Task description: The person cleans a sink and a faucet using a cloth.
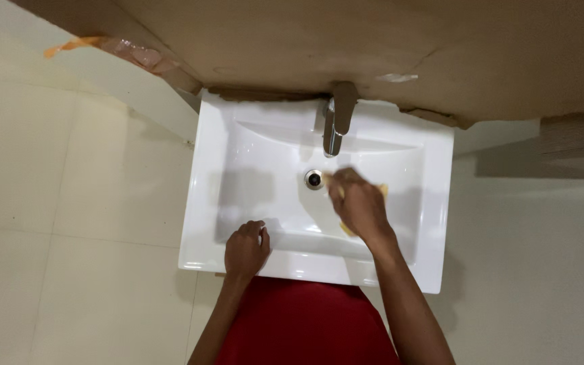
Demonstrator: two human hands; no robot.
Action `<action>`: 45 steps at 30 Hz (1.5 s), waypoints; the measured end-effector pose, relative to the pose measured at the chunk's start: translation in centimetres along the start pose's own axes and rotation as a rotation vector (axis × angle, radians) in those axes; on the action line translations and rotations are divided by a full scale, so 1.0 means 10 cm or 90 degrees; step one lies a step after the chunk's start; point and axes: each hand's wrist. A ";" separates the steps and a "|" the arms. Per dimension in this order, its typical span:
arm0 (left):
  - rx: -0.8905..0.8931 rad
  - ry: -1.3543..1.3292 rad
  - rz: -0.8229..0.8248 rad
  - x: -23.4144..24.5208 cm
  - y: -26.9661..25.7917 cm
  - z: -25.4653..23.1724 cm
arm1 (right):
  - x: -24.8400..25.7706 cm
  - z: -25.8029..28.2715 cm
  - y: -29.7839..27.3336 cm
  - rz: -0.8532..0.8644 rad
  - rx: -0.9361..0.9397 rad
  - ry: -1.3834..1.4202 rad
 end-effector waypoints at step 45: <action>-0.001 0.035 0.019 -0.01 0.07 0.01 | -1.16 -0.37 -0.38 0.542 -0.011 0.004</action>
Point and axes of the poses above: each hand's wrist, its own y-axis towards the middle knuckle, its own x-axis out of the back of the hand, z = x × y
